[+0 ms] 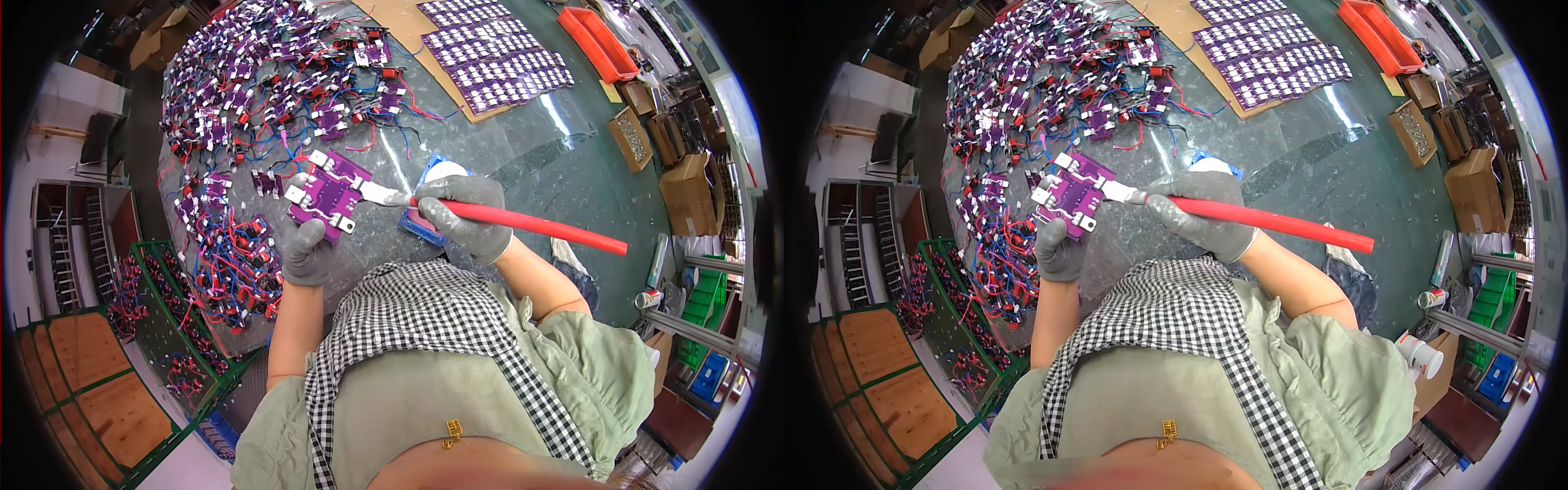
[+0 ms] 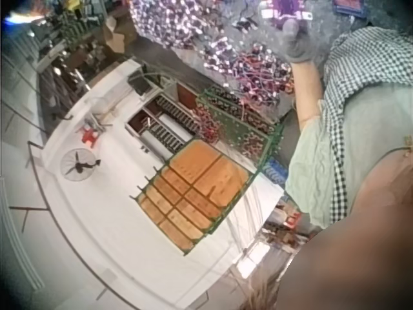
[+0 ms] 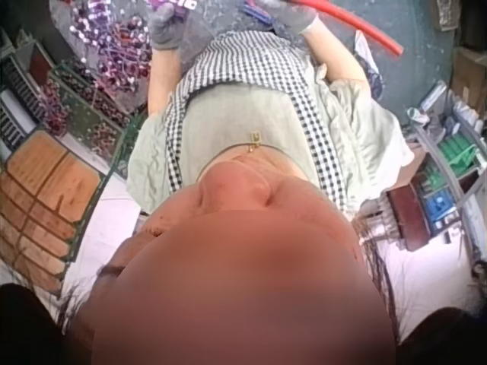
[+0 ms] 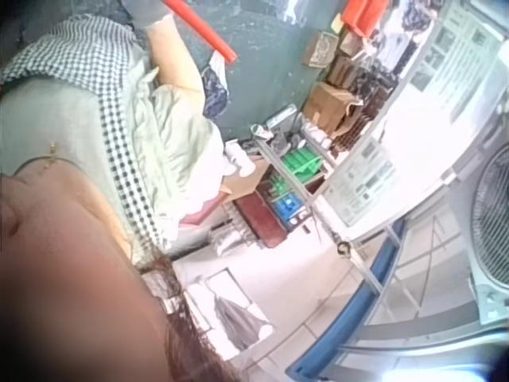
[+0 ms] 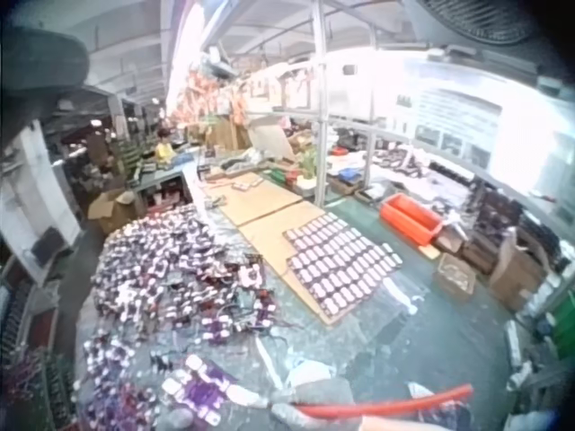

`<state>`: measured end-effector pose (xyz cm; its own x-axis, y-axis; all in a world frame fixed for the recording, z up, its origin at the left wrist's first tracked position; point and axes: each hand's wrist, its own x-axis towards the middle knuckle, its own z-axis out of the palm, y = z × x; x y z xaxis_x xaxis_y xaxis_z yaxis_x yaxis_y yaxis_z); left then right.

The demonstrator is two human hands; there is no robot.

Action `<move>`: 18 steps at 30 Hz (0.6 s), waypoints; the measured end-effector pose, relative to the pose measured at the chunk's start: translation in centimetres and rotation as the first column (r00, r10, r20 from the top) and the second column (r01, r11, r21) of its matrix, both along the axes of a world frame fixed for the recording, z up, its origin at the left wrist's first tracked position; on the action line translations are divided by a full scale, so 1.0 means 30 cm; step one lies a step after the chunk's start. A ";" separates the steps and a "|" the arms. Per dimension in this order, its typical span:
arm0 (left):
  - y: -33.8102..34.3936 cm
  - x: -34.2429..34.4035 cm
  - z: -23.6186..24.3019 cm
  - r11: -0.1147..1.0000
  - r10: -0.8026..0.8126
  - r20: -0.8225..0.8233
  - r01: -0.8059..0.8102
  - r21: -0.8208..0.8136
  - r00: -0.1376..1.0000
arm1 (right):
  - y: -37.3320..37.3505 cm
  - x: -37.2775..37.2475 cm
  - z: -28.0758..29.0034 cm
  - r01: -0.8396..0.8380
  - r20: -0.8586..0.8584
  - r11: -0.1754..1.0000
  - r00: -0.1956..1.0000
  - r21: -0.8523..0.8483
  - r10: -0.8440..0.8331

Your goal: Applying a white paste or adhesive to small electronic circuit boards using a brush.

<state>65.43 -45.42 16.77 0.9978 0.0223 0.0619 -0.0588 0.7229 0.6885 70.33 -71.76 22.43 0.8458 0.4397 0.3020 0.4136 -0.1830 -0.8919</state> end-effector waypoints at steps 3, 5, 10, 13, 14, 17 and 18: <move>0.012 -0.009 -0.022 0.998 0.056 0.004 -0.056 0.030 0.998 | -0.013 -0.008 -0.013 -0.062 -0.095 0.997 0.993 0.037 0.066; 0.017 0.004 -0.039 0.997 0.053 0.037 -0.055 0.049 0.998 | -0.016 -0.004 -0.011 -0.042 -0.046 0.997 0.998 0.058 0.045; -0.035 0.018 -0.007 0.998 0.037 0.033 -0.039 0.054 0.999 | 0.040 -0.017 0.025 -0.103 0.105 0.971 0.991 0.214 0.082; -0.038 0.013 -0.005 0.996 0.066 0.034 -0.068 0.065 0.997 | 0.038 -0.013 0.017 -0.149 0.243 0.987 0.961 0.065 0.129; -0.033 0.009 -0.009 0.993 0.068 0.034 -0.071 0.099 0.997 | 0.032 -0.013 0.011 -0.141 0.274 0.990 0.952 -0.008 0.138; -0.045 0.012 -0.013 0.995 0.080 -0.045 -0.077 0.061 0.996 | 0.004 -0.016 -0.016 -0.139 0.201 0.990 0.971 0.028 0.131; -0.046 0.021 -0.018 0.996 0.088 -0.118 -0.090 -0.008 0.989 | -0.003 -0.014 -0.030 -0.134 0.201 0.990 0.972 0.051 0.121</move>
<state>66.06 -46.81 16.22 0.9922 0.1112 -0.0563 -0.0427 0.7276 0.6847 69.92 -71.85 21.51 0.7049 0.5145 0.4882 0.5986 -0.0623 -0.7986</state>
